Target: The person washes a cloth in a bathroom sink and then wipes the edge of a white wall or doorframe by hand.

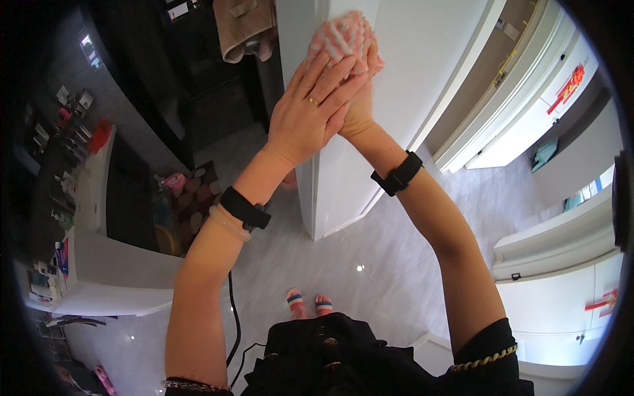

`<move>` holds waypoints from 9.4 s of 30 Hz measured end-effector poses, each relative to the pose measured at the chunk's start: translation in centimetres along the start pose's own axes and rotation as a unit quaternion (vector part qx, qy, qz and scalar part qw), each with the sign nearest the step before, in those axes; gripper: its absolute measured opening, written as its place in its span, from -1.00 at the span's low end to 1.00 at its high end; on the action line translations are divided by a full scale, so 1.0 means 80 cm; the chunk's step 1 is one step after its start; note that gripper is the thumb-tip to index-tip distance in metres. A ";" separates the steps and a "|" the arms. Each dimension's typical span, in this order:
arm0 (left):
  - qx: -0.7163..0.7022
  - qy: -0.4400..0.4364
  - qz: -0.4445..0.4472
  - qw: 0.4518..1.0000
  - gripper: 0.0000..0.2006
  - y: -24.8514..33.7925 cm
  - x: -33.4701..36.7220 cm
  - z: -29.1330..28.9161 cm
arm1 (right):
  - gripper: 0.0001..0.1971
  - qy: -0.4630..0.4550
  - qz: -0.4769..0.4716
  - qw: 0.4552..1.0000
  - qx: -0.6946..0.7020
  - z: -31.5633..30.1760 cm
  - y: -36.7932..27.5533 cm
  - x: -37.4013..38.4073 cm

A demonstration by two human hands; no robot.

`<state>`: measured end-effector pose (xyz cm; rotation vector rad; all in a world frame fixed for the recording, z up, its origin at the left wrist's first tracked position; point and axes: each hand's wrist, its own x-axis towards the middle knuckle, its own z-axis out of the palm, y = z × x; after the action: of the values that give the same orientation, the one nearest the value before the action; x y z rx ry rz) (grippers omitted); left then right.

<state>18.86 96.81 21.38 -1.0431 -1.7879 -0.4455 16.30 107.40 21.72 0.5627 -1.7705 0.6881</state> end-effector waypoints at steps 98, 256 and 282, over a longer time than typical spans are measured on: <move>-0.371 0.061 0.090 0.922 -0.51 -0.137 0.105 -0.079 | -0.40 -0.165 0.017 0.749 -0.642 0.024 -0.124 0.178; -0.592 0.111 0.176 0.778 -0.59 -0.434 0.250 -0.048 | -0.43 0.011 0.058 0.605 -0.794 0.059 -0.121 0.698; -0.630 0.176 0.159 0.739 -0.65 -0.332 0.286 -0.085 | -0.56 0.066 -0.168 0.631 -0.754 -0.065 -0.138 0.638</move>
<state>-2.35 87.46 48.55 -1.9360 -0.7468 -1.6255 12.69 101.21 73.72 -0.3600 -1.4120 -1.0499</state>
